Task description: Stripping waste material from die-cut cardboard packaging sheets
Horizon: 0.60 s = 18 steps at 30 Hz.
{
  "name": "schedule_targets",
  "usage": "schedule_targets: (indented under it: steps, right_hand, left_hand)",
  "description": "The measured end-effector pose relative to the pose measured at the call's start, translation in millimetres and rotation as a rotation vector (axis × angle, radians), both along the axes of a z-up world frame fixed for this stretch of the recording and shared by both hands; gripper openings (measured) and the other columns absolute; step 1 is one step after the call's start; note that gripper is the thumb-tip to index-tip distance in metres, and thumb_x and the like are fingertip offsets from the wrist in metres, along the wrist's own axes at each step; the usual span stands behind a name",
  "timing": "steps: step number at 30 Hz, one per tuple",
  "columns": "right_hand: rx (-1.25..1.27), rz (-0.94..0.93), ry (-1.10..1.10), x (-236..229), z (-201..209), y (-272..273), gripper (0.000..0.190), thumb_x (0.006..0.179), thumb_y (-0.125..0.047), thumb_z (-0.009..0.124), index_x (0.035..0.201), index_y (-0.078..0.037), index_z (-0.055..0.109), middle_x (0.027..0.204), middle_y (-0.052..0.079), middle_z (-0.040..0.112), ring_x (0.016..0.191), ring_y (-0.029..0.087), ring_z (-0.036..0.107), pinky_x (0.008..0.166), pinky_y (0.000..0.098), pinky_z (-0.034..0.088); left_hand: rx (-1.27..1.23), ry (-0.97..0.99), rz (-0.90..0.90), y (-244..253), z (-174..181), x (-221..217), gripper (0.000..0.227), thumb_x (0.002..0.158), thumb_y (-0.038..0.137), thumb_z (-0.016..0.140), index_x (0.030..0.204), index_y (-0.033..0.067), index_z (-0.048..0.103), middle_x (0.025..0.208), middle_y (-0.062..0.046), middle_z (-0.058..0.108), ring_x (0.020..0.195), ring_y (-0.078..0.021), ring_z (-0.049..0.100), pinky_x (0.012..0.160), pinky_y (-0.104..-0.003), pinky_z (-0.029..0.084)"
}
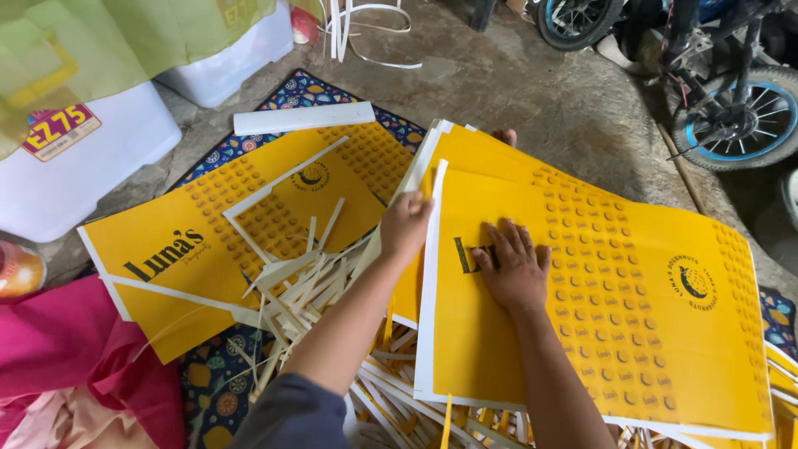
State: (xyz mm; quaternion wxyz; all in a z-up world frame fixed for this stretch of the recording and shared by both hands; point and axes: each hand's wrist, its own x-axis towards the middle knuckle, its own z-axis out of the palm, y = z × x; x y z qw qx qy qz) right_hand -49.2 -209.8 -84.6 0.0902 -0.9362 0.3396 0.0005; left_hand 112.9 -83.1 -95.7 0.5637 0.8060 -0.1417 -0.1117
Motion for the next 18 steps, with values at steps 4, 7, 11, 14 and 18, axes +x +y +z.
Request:
schedule_targets:
  steps: [4, 7, 11, 14, 18]
  right_hand:
    - [0.015, -0.007, -0.047, -2, -3, 0, 0.069, 0.098, -0.078, 0.034, 0.158, -0.044, 0.037, 0.170, -0.007, 0.028, 0.159, 0.017, 0.018, 0.129, 0.0576, 0.006]
    - [0.036, 0.003, -0.085, -3, 0, 1, 0.066, 0.100, -0.074, 0.038, 0.157, -0.042, 0.039, 0.169, -0.007, 0.029, 0.159, 0.017, 0.019, 0.129, 0.0571, 0.005]
    - [0.047, 0.006, -0.106, -6, 0, 3, 0.065, 0.100, -0.074, 0.038, 0.156, -0.040, 0.041, 0.169, -0.007, 0.031, 0.158, 0.017, 0.020, 0.129, 0.0571, 0.005]
    - [0.044, 0.005, -0.099, -4, 1, 2, 0.066, 0.100, -0.075, 0.037, 0.156, -0.041, 0.040, 0.169, -0.007, 0.030, 0.158, 0.017, 0.019, 0.129, 0.0570, 0.004]
    - [0.055, -0.011, -0.107, -4, 2, 4, 0.064, 0.101, -0.073, 0.037, 0.156, -0.040, 0.041, 0.169, -0.007, 0.030, 0.159, 0.017, 0.019, 0.129, 0.0572, 0.005]
  left_hand:
    - [0.024, -0.008, -0.084, 30, -4, -30, 0.050, 0.088, 0.047, 0.071, 0.127, 0.0160, 0.069, 0.109, -0.010, 0.077, 0.111, -0.0294, 0.072, 0.099, -0.047, 0.056]
    - [0.048, -0.078, -0.098, 41, -15, -40, 0.048, 0.085, 0.041, 0.074, 0.127, 0.0174, 0.068, 0.103, -0.010, 0.079, 0.100, -0.0290, 0.075, 0.089, -0.044, 0.059]
    - [0.093, -0.040, -0.144, 45, -19, -41, 0.051, 0.081, 0.031, 0.076, 0.130, 0.0190, 0.066, 0.099, -0.005, 0.079, 0.099, -0.0264, 0.075, 0.088, -0.041, 0.059]
    - [0.075, 0.022, -0.130, 48, -10, -41, 0.049, 0.082, 0.027, 0.075, 0.130, 0.0219, 0.066, 0.096, -0.002, 0.079, 0.097, -0.0234, 0.075, 0.087, -0.038, 0.058]
    - [-0.063, 0.137, -0.102, 57, -14, -41, 0.053, 0.083, 0.023, 0.072, 0.136, 0.0183, 0.064, 0.091, -0.002, 0.077, 0.088, -0.0192, 0.075, 0.083, -0.034, 0.057]
